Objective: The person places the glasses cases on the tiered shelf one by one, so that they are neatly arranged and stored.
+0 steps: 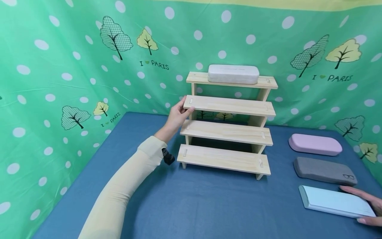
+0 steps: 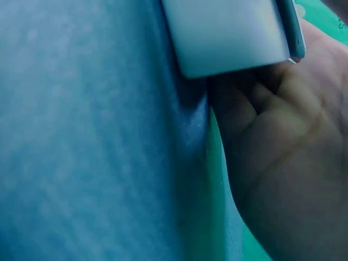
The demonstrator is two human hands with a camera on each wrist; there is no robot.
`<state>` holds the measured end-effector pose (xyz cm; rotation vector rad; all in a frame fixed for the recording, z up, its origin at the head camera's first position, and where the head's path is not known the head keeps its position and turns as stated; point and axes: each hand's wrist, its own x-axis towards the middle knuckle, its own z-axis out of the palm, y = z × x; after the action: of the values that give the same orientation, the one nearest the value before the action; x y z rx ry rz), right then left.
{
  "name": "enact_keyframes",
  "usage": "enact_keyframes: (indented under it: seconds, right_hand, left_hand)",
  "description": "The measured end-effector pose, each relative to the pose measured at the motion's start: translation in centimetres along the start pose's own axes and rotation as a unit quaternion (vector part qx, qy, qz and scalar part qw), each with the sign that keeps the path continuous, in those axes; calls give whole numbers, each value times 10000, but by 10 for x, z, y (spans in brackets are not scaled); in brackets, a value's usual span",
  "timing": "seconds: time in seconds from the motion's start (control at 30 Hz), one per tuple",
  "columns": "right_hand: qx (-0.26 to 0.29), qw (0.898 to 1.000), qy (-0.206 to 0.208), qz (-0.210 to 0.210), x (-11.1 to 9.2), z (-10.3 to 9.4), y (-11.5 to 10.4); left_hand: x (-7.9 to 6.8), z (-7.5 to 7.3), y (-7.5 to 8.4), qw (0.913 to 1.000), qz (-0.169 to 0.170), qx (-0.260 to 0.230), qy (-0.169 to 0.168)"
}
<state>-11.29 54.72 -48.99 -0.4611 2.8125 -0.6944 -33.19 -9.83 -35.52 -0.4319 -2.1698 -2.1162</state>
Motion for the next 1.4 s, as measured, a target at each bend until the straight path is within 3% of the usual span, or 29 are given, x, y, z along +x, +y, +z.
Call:
enact_keyframes:
  seconds: [0.27, 0.5, 0.67, 1.03, 1.23, 1.4]
  right_hand:
    - [9, 9994, 99, 332, 0, 0, -10]
    - [21, 9979, -67, 647, 1, -4, -15]
    - [-253, 9953, -158, 924, 2, -10, -14]
    - [-359, 9938, -240, 1027, 4, -13, -6]
    - [-607, 9871, -841, 1222, 14, -21, -17]
    - [-840, 9837, -1202, 1037, 26, -29, -34]
  left_hand:
    - [1, -1, -1, 10000, -66, -42, -23]
    - [2, -1, -3, 9997, -38, -228, -52]
    - [2, 0, -4, 9998, 53, -177, -5]
    - [2, 0, -4, 9998, 63, -190, -68]
    - [2, 0, -4, 9998, 43, -191, -41]
    - [1, 0, -3, 9999, 64, -134, -14]
